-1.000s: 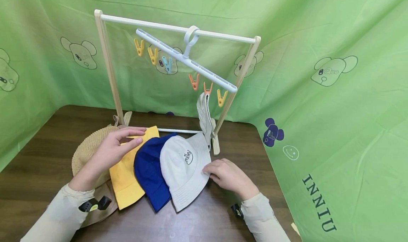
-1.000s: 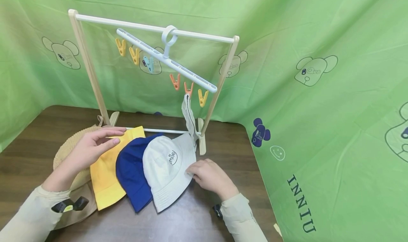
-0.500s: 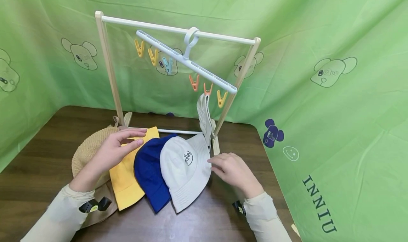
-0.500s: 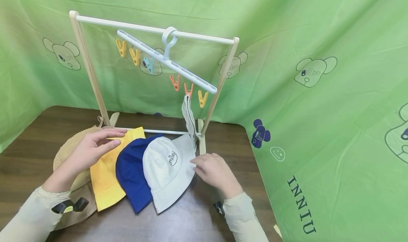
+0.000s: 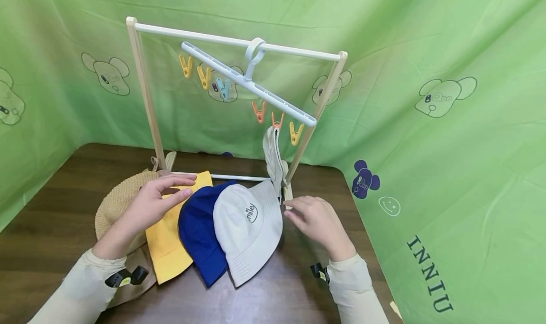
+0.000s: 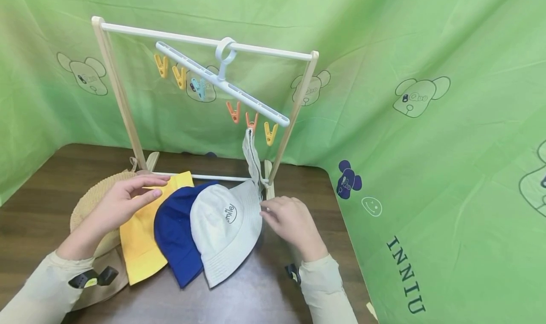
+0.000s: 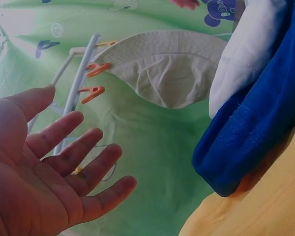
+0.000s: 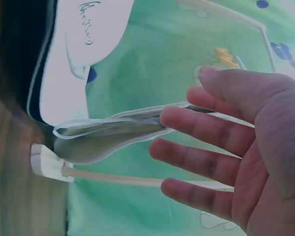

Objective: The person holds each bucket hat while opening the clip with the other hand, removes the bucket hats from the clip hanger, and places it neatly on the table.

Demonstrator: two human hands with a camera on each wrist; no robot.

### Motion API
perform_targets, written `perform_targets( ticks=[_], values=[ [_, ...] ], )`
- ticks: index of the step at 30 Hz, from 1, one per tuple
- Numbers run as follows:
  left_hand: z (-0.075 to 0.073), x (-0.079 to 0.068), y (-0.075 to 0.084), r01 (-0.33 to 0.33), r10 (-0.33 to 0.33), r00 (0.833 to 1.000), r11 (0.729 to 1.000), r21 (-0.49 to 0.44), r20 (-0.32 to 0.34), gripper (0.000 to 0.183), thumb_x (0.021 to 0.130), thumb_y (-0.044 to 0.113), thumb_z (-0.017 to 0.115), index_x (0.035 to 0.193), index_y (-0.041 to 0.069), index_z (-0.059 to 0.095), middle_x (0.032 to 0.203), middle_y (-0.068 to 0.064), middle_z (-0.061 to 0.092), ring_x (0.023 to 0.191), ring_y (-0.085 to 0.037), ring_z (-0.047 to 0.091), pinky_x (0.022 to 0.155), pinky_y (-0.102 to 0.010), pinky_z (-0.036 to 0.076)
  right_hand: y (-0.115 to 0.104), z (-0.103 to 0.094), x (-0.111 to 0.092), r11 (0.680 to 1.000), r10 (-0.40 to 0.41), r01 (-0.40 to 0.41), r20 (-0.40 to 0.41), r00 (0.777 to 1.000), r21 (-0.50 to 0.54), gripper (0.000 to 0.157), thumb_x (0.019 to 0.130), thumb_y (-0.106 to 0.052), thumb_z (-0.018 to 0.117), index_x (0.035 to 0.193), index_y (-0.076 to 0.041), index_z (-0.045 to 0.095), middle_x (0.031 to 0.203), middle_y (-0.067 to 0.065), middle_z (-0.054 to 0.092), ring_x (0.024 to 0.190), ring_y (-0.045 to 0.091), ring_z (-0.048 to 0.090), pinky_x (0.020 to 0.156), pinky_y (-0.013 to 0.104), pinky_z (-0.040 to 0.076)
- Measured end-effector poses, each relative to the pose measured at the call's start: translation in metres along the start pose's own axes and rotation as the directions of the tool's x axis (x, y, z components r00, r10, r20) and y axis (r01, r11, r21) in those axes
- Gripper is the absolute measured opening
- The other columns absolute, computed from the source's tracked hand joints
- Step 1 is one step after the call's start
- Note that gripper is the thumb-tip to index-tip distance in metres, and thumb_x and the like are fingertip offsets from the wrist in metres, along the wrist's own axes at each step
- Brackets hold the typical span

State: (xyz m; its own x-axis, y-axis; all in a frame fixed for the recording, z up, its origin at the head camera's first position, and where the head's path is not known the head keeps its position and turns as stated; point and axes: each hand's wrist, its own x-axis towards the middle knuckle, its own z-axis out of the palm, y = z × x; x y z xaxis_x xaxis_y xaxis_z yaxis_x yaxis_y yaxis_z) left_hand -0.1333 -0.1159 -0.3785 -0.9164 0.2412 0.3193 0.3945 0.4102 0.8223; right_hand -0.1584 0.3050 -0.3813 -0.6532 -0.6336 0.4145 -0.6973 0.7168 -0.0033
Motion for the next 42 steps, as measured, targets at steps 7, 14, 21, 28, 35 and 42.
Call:
perform_targets(
  ticks=[7,14,21,28,35,42],
  values=[
    [0.004,0.000,-0.001,0.002,-0.002,1.000,1.000,-0.007,0.010,0.025,0.102,0.026,0.067,0.125,0.020,0.073,0.139,0.002,0.065,0.122,0.001,0.056,0.094,-0.025,0.051,0.004,-0.010,0.003,0.998,0.061,-0.061,-0.047,0.997,0.001,0.025,0.092,-0.028,0.076,0.114,-0.015,0.078,0.106,0.001,0.078,0.097,0.020,0.074,0.085,0.043,0.058],
    [0.004,-0.002,-0.004,0.000,0.000,1.000,1.000,0.007,-0.005,0.024,0.101,0.024,0.068,0.124,0.018,0.073,0.137,-0.001,0.066,0.120,0.005,0.056,0.093,-0.022,0.051,0.007,-0.015,0.006,0.996,0.083,-0.079,-0.100,0.992,0.039,0.025,0.092,-0.024,0.077,0.114,-0.014,0.078,0.108,0.003,0.078,0.099,0.023,0.074,0.085,0.044,0.058],
    [0.007,-0.003,-0.002,0.017,-0.017,1.000,1.000,-0.003,0.016,0.027,0.101,0.025,0.069,0.126,0.016,0.073,0.139,-0.002,0.065,0.121,0.006,0.055,0.095,-0.022,0.051,0.009,-0.015,0.005,0.991,0.127,-0.122,-0.137,0.982,0.049,0.027,0.093,-0.027,0.076,0.116,-0.012,0.077,0.108,0.005,0.078,0.098,0.025,0.074,0.084,0.044,0.059],
    [0.010,-0.002,-0.003,0.050,-0.051,0.998,0.998,0.023,0.024,0.030,0.101,0.031,0.068,0.128,0.018,0.072,0.139,-0.001,0.065,0.121,0.003,0.055,0.097,-0.031,0.053,0.011,-0.013,0.004,0.978,0.205,-0.196,-0.149,0.967,0.077,0.032,0.095,-0.033,0.075,0.120,-0.013,0.076,0.114,0.005,0.077,0.104,0.026,0.073,0.087,0.044,0.058],
    [0.018,0.005,-0.002,0.048,-0.049,0.997,0.999,0.016,0.056,0.036,0.100,0.033,0.068,0.132,0.016,0.069,0.137,-0.003,0.066,0.124,-0.015,0.060,0.099,-0.048,0.053,0.014,-0.010,0.003,0.968,0.247,-0.237,-0.140,0.959,0.083,0.037,0.094,-0.037,0.075,0.124,-0.014,0.074,0.117,0.004,0.076,0.106,0.026,0.072,0.088,0.045,0.057],
    [0.027,0.019,0.009,0.038,-0.040,0.997,0.999,0.029,0.060,0.040,0.099,0.033,0.070,0.133,0.012,0.068,0.130,-0.007,0.070,0.120,-0.031,0.065,0.097,-0.052,0.053,0.015,-0.008,0.003,0.963,0.264,-0.253,-0.135,0.955,0.096,0.039,0.094,-0.038,0.075,0.124,-0.014,0.074,0.118,0.005,0.076,0.107,0.026,0.072,0.088,0.046,0.057]
  ],
)
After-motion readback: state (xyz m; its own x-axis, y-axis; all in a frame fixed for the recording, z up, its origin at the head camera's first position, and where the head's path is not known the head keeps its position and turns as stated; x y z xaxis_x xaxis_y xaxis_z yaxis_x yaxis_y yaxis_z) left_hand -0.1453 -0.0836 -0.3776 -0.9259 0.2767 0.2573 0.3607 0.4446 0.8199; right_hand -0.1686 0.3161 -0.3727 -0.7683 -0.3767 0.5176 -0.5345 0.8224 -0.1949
